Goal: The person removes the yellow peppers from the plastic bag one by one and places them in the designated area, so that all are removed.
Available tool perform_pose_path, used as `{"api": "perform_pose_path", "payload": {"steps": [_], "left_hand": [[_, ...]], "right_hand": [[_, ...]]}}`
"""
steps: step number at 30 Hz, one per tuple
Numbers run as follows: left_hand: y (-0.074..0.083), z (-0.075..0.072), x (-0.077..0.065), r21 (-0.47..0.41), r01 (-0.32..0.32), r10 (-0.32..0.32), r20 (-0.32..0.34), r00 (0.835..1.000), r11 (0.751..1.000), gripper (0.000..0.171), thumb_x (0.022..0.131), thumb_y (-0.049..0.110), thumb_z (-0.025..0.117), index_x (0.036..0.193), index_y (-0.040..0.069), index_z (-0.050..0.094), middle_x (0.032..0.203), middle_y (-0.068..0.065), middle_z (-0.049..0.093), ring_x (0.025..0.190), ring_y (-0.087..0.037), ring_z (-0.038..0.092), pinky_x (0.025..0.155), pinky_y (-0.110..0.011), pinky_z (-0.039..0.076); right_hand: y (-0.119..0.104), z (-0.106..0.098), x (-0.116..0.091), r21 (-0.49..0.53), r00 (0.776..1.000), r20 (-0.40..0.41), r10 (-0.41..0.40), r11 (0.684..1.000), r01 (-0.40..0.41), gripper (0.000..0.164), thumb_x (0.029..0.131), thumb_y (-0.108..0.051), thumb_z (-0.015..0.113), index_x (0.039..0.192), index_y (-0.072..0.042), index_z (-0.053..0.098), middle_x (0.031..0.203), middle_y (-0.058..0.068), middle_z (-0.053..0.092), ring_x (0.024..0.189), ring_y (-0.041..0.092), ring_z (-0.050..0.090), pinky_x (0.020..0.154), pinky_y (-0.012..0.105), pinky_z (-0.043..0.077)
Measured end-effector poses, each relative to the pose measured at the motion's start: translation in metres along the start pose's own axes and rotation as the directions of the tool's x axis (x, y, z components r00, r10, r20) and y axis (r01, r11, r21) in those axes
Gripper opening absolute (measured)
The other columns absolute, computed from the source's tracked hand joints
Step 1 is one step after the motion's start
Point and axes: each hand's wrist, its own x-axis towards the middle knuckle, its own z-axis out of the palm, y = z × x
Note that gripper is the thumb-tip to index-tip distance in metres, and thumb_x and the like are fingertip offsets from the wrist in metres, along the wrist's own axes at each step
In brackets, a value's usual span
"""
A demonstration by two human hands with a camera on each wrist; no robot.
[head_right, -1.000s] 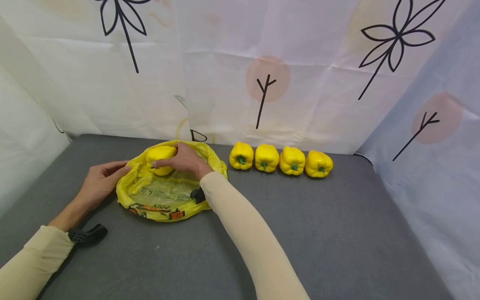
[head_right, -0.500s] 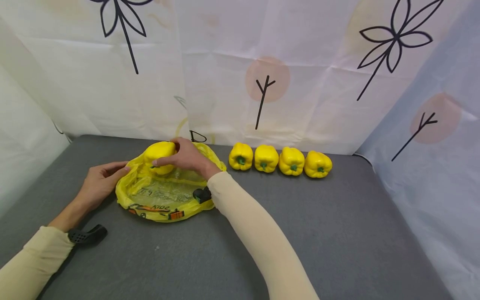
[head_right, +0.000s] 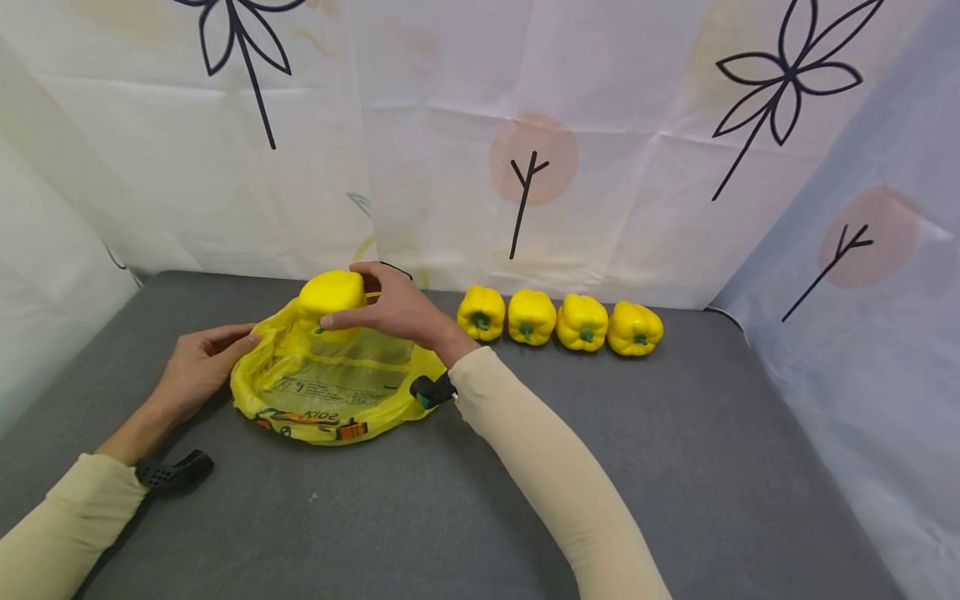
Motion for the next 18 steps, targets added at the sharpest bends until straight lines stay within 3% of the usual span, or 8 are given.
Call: {"api": "perform_pose_path", "payload": {"steps": [18], "left_hand": [[0.000,-0.001,0.000,0.003,0.012,-0.013,0.005,1.000,1.000,0.053,0.106,0.038,0.055,0.142,-0.002,0.057,0.133,-0.026,0.060,0.092,0.012,0.055,0.073,-0.009,0.048]], "right_hand": [[0.010,-0.038,-0.050,0.120,0.996,-0.055,-0.069,0.990,0.075,0.079,0.089,-0.016,0.077,0.156,-0.010,0.036,0.151,0.003,0.046,0.137,0.020,0.047,0.108,0.036,0.044]]}}
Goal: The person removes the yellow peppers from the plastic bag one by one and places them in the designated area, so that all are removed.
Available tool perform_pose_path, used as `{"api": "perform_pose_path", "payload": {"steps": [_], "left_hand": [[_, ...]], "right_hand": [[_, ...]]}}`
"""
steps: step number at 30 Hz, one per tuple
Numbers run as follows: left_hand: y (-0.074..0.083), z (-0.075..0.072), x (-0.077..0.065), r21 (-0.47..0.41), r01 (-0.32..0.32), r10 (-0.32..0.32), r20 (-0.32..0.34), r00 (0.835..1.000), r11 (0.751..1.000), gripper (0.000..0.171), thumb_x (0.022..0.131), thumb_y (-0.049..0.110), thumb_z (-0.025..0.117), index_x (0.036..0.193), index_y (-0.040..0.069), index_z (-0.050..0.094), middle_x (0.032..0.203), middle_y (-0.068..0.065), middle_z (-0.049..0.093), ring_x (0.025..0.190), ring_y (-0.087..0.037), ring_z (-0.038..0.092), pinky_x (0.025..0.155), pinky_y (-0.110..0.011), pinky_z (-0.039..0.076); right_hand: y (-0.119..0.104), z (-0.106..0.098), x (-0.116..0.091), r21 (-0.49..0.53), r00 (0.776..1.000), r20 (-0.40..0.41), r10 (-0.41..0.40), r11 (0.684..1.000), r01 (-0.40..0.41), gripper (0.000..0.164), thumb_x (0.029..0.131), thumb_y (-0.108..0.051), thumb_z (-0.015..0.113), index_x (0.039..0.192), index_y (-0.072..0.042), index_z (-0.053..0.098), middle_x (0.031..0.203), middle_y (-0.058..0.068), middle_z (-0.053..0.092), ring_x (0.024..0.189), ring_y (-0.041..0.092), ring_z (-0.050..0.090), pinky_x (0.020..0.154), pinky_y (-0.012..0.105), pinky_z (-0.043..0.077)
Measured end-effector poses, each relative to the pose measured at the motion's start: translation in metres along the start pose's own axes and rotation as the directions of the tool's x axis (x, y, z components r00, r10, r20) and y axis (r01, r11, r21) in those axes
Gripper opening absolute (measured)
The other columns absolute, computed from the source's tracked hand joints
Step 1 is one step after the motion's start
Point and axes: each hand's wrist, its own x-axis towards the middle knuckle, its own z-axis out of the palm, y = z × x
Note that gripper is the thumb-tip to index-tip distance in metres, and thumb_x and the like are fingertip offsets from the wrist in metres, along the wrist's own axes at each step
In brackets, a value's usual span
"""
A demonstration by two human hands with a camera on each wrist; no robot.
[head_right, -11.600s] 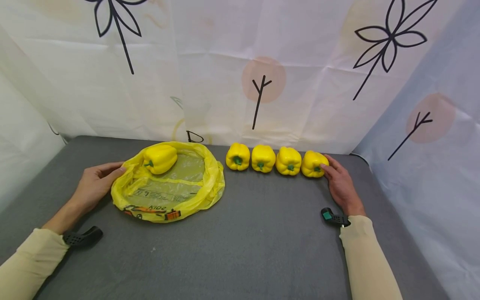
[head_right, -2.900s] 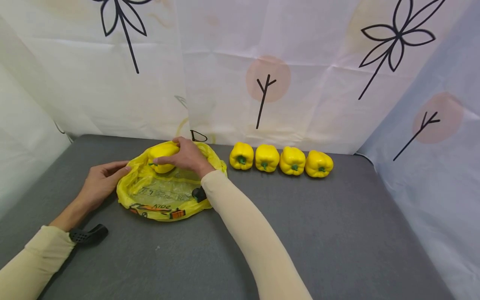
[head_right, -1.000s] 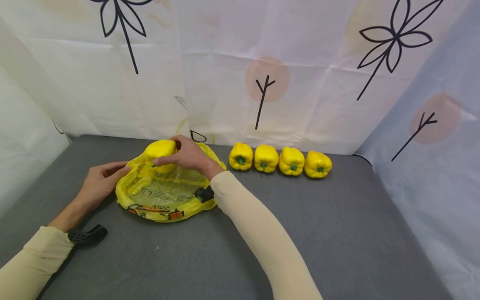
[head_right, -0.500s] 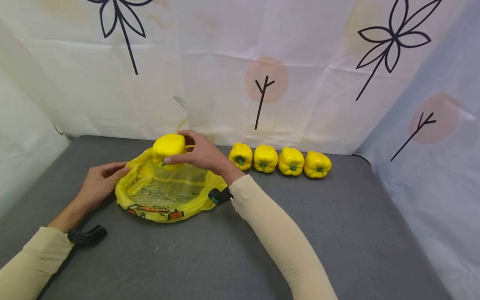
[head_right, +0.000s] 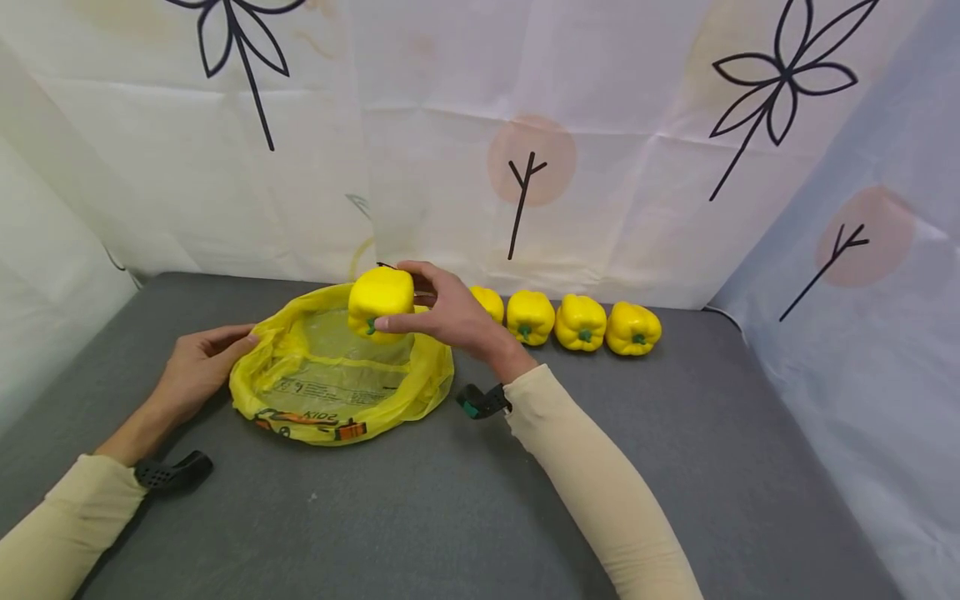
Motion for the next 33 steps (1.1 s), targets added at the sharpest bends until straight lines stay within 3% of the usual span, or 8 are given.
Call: {"api": "perform_pose_path", "payload": {"steps": [13,33], "left_hand": [[-0.001,0.000,0.000,0.002,-0.005,0.005,-0.001,1.000,1.000,0.052,0.107,0.036,0.055,0.142,-0.002,0.057,0.133,-0.026,0.060,0.093,0.012,0.055,0.073,-0.009,0.048],[-0.001,0.001,0.000,0.000,-0.008,0.008,-0.006,1.000,1.000,0.053,0.107,0.037,0.054,0.142,-0.003,0.057,0.133,-0.027,0.060,0.093,0.012,0.055,0.073,-0.009,0.047]], "right_hand": [[0.001,-0.021,-0.027,0.023,1.000,-0.016,0.009,1.000,-0.008,0.080,0.090,-0.014,0.076,0.158,-0.009,0.033,0.152,0.006,0.042,0.135,0.026,0.049,0.105,0.043,0.047],[0.008,-0.058,-0.064,-0.045,0.994,-0.100,0.044,0.998,-0.048,0.081,0.091,-0.009,0.075,0.158,-0.005,0.030,0.154,0.010,0.039,0.136,0.029,0.046,0.106,0.038,0.046]]}}
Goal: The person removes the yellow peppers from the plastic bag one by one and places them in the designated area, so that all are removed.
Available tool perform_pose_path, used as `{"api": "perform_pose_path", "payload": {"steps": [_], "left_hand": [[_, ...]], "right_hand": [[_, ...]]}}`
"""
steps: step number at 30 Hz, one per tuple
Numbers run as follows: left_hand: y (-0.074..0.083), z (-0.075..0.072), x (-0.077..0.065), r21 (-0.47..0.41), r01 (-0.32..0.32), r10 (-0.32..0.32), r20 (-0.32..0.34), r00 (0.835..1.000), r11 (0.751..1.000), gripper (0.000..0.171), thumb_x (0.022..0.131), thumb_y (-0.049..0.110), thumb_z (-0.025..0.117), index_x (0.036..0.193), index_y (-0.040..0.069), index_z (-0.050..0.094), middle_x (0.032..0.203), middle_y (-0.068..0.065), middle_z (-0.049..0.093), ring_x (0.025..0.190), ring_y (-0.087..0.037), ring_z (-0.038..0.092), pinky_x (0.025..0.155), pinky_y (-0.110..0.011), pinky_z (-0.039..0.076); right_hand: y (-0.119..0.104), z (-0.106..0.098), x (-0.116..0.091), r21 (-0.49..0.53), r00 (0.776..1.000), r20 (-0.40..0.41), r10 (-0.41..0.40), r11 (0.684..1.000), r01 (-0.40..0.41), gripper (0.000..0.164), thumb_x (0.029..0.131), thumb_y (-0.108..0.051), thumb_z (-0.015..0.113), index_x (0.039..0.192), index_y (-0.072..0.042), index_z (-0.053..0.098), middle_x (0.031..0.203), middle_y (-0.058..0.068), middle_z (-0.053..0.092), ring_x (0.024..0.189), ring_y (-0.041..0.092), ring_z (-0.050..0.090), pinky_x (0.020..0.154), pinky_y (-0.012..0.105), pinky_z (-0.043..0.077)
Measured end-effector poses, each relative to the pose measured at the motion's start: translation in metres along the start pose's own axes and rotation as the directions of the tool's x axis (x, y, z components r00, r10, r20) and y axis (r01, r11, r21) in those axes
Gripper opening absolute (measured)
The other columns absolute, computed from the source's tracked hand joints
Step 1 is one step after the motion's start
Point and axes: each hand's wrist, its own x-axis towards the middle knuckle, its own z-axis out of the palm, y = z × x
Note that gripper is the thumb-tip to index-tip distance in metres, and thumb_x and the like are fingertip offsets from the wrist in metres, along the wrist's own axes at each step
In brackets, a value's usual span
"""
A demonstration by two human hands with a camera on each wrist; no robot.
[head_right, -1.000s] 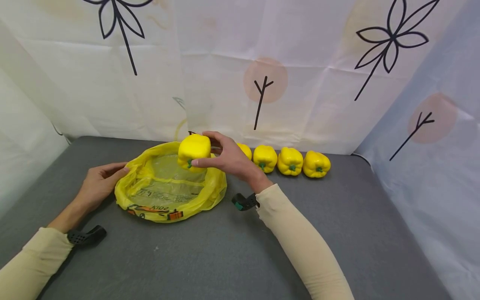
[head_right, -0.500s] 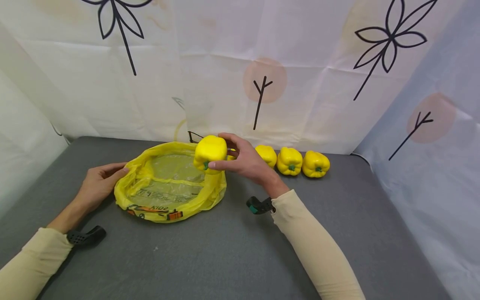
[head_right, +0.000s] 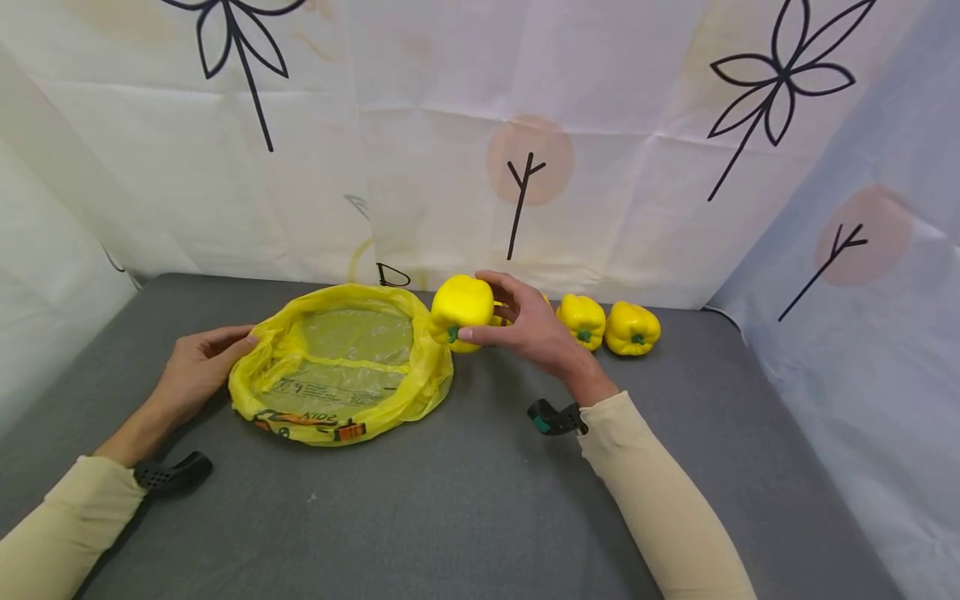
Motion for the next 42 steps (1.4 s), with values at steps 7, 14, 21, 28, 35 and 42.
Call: {"api": "perform_pose_path", "payload": {"steps": [7,14,21,28,35,42], "left_hand": [[-0.001,0.000,0.001,-0.003,0.012,-0.012,0.002,1.000,1.000,0.053,0.107,0.036,0.054,0.142,-0.002,0.056,0.133,-0.026,0.060,0.093,0.012,0.055,0.072,-0.009,0.048],[-0.002,0.001,0.001,-0.007,0.006,-0.006,0.007,1.000,1.000,0.052,0.107,0.036,0.054,0.143,-0.001,0.056,0.134,-0.026,0.059,0.095,0.013,0.054,0.074,-0.009,0.047],[-0.001,0.001,0.001,-0.012,0.002,-0.001,0.004,1.000,1.000,0.052,0.107,0.035,0.055,0.143,-0.002,0.056,0.135,-0.027,0.059,0.095,0.013,0.054,0.074,-0.009,0.047],[-0.001,0.000,0.001,-0.014,0.008,-0.008,0.011,1.000,1.000,0.052,0.107,0.035,0.054,0.143,-0.002,0.055,0.135,-0.026,0.058,0.095,0.012,0.054,0.074,-0.009,0.048],[-0.001,-0.001,0.001,-0.015,0.017,-0.017,0.016,1.000,1.000,0.052,0.107,0.036,0.053,0.144,-0.002,0.055,0.135,-0.026,0.058,0.095,0.012,0.055,0.074,-0.009,0.048],[0.000,0.000,0.001,-0.020,0.005,-0.005,0.006,1.000,1.000,0.052,0.107,0.035,0.055,0.142,-0.003,0.056,0.134,-0.026,0.059,0.094,0.011,0.056,0.073,-0.011,0.049]], "right_hand": [[0.007,-0.010,-0.010,-0.013,1.000,-0.021,0.018,1.000,-0.018,0.079,0.091,-0.007,0.074,0.158,-0.005,0.031,0.152,0.010,0.040,0.133,0.031,0.049,0.099,0.031,0.050],[0.011,-0.019,-0.020,-0.035,0.998,-0.046,0.033,0.999,-0.034,0.078,0.091,-0.006,0.074,0.157,-0.004,0.032,0.153,0.010,0.039,0.134,0.031,0.047,0.100,0.026,0.049],[0.016,-0.031,-0.029,-0.064,0.997,-0.059,0.045,0.997,-0.049,0.079,0.093,-0.010,0.074,0.158,-0.003,0.030,0.155,0.011,0.039,0.135,0.031,0.046,0.100,0.024,0.048],[0.014,-0.041,-0.037,-0.070,0.995,-0.076,0.065,0.995,-0.071,0.077,0.093,-0.010,0.074,0.157,-0.004,0.031,0.153,0.012,0.039,0.135,0.028,0.045,0.101,0.021,0.046],[0.012,-0.050,-0.044,-0.087,0.993,-0.086,0.087,0.992,-0.094,0.076,0.095,-0.011,0.072,0.157,-0.004,0.029,0.153,0.013,0.038,0.133,0.028,0.045,0.098,0.021,0.048],[0.013,-0.062,-0.051,-0.094,0.992,-0.103,0.076,0.992,-0.085,0.073,0.097,-0.009,0.070,0.157,-0.004,0.030,0.154,0.013,0.037,0.131,0.020,0.047,0.097,0.021,0.048]]}}
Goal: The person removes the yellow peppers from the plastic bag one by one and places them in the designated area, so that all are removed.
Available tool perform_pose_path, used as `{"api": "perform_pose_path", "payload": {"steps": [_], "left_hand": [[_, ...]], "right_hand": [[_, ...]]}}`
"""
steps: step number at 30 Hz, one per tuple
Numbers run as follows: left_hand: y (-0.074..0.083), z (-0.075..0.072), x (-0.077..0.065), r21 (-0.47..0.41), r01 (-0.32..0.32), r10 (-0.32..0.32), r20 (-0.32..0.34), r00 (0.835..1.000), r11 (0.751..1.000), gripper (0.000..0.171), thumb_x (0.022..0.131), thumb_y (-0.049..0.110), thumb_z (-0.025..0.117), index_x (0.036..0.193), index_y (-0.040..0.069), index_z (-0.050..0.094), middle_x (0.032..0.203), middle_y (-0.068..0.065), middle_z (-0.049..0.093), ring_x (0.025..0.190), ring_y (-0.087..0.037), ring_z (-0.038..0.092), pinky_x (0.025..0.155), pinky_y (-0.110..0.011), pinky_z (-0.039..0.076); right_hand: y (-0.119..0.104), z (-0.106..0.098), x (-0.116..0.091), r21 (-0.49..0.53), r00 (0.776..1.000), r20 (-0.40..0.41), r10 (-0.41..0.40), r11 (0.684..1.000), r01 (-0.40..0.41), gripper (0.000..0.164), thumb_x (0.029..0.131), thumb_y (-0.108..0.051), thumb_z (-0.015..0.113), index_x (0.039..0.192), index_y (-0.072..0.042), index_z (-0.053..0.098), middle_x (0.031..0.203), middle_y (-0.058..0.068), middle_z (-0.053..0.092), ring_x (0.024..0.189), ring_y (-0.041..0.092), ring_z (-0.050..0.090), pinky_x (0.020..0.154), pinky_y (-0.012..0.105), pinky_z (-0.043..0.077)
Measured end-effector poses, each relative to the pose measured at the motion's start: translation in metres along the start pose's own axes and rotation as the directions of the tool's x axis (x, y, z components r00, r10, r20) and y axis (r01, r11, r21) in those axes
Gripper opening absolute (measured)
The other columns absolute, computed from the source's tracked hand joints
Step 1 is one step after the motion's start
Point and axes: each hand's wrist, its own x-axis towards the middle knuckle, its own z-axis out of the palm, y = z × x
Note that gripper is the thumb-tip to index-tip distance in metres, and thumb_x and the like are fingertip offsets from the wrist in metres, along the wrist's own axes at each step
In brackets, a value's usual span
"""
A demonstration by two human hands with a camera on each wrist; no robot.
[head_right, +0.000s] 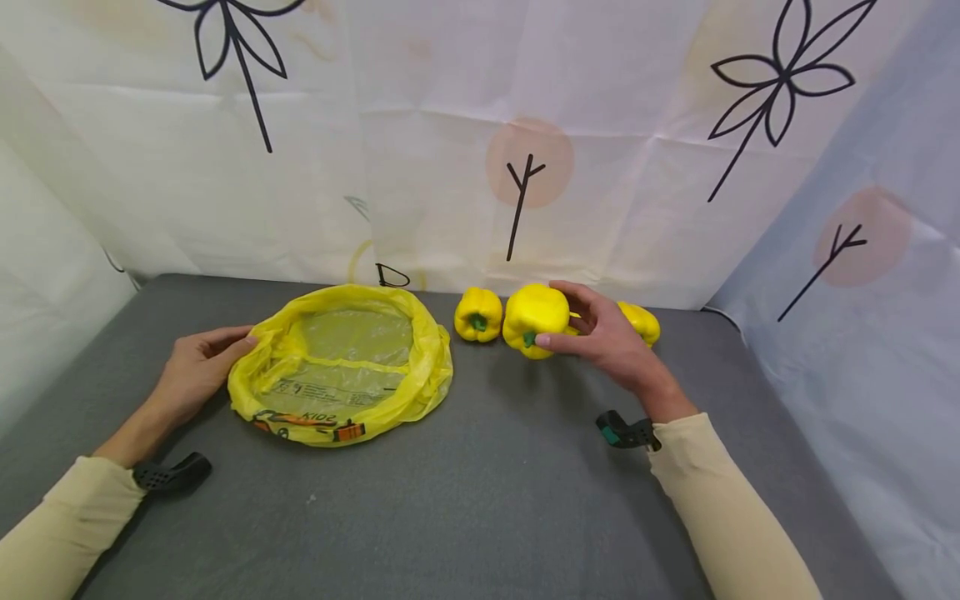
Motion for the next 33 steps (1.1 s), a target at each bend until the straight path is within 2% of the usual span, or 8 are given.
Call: {"api": "perform_pose_path", "payload": {"steps": [9,16,24,33], "left_hand": [[0.001,-0.001,-0.001,0.001,-0.010,0.010,-0.006,1.000,1.000,0.052,0.107,0.035,0.054,0.143,-0.003,0.056,0.134,-0.027,0.058,0.095,0.012,0.055,0.074,-0.010,0.048],[0.000,-0.002,-0.002,0.000,-0.027,0.027,-0.006,1.000,1.000,0.051,0.106,0.034,0.056,0.142,-0.003,0.057,0.130,-0.018,0.062,0.095,0.012,0.056,0.074,-0.010,0.049],[0.000,-0.002,-0.002,0.007,-0.028,0.028,-0.008,1.000,1.000,0.051,0.106,0.034,0.055,0.142,-0.003,0.057,0.132,-0.026,0.060,0.095,0.012,0.056,0.074,-0.009,0.048],[0.001,-0.001,-0.002,0.011,-0.025,0.026,-0.013,1.000,1.000,0.051,0.106,0.035,0.056,0.141,-0.002,0.058,0.126,-0.012,0.064,0.094,0.012,0.056,0.074,-0.010,0.049]], "right_hand": [[0.001,-0.012,-0.008,-0.039,0.999,-0.038,-0.020,0.999,0.018,0.070,0.098,-0.009,0.069,0.157,-0.004,0.031,0.153,0.014,0.038,0.126,0.017,0.050,0.095,0.019,0.049],[0.002,-0.023,-0.013,-0.052,0.997,-0.070,-0.032,0.998,0.028,0.069,0.099,-0.009,0.067,0.157,-0.004,0.030,0.151,0.011,0.040,0.122,0.015,0.052,0.093,0.018,0.049],[0.009,-0.041,-0.023,-0.035,0.992,-0.124,-0.020,0.999,0.015,0.067,0.102,-0.007,0.063,0.159,-0.005,0.029,0.148,0.004,0.040,0.122,0.013,0.049,0.091,0.016,0.048],[0.019,-0.061,-0.034,0.016,0.982,-0.187,-0.008,1.000,0.011,0.066,0.102,-0.004,0.060,0.160,-0.003,0.026,0.143,-0.005,0.042,0.123,0.007,0.047,0.091,0.014,0.044]]}}
